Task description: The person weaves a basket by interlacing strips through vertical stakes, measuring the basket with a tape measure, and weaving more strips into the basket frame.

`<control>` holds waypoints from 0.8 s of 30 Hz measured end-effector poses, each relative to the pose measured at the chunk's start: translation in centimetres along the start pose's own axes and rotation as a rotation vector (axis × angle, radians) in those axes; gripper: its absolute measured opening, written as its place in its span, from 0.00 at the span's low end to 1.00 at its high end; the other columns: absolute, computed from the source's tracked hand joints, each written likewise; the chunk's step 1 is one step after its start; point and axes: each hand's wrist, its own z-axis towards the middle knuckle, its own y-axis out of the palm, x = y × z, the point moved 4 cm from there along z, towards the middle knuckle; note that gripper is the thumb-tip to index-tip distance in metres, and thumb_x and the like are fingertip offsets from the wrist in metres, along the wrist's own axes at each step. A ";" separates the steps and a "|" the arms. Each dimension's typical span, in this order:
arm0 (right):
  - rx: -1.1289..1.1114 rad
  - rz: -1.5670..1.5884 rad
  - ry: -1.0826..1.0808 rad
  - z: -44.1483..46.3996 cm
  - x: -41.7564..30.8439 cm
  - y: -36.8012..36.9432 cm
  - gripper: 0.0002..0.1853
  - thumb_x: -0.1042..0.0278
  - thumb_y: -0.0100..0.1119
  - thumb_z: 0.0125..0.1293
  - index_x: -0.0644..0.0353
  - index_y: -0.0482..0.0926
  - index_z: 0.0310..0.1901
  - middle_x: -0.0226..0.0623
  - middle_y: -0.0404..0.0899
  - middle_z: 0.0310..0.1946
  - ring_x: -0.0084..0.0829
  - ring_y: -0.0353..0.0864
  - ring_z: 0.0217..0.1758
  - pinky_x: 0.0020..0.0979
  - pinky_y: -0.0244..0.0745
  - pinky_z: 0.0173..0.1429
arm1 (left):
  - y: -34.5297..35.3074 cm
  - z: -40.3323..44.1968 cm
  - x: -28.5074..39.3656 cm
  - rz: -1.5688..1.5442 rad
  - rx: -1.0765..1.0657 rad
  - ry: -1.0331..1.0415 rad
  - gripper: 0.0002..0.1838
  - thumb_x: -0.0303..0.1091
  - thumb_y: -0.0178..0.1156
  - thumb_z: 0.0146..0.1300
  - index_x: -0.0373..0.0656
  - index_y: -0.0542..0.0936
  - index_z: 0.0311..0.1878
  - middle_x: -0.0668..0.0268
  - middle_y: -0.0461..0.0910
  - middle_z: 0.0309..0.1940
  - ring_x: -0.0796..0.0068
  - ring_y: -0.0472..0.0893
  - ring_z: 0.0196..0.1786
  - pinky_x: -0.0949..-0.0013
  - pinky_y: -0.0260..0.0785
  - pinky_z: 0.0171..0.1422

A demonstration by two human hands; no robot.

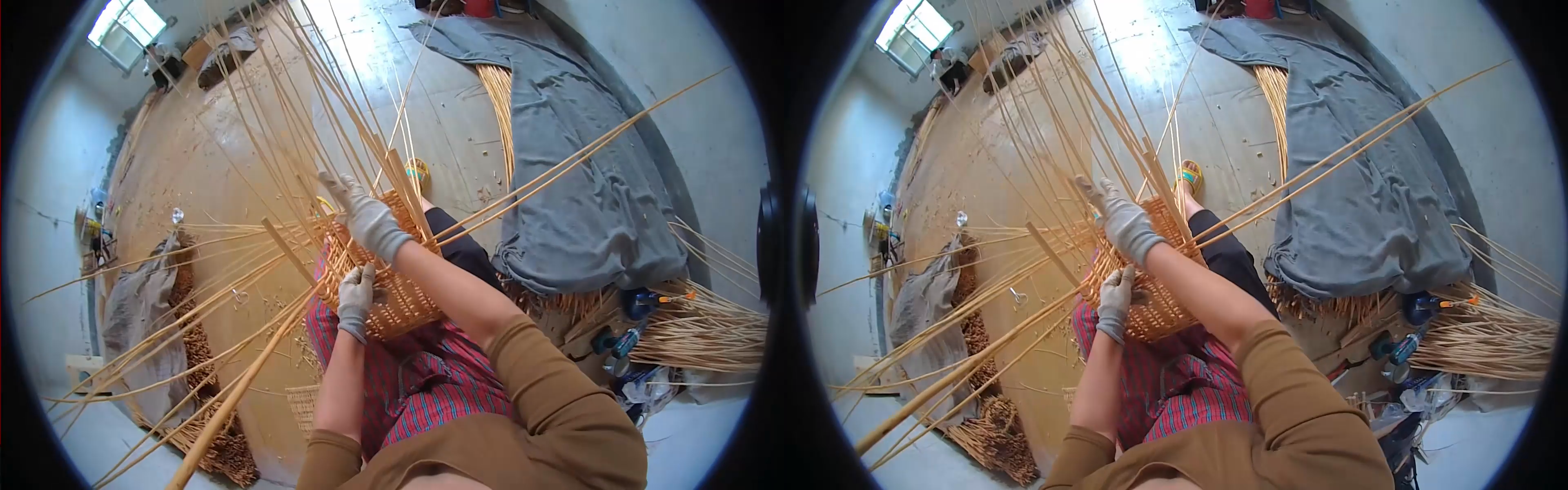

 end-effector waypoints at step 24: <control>0.159 0.875 0.437 -12.0 1.8 -8.3 0.07 0.70 0.56 0.74 0.60 0.72 0.48 0.31 0.78 0.29 0.23 0.81 0.32 0.27 0.77 0.36 | 1.3 3.0 6.5 0.512 0.348 0.380 0.20 0.38 0.68 0.65 0.37 0.75 0.53 0.63 0.80 0.31 0.73 0.81 0.34 0.73 0.72 0.36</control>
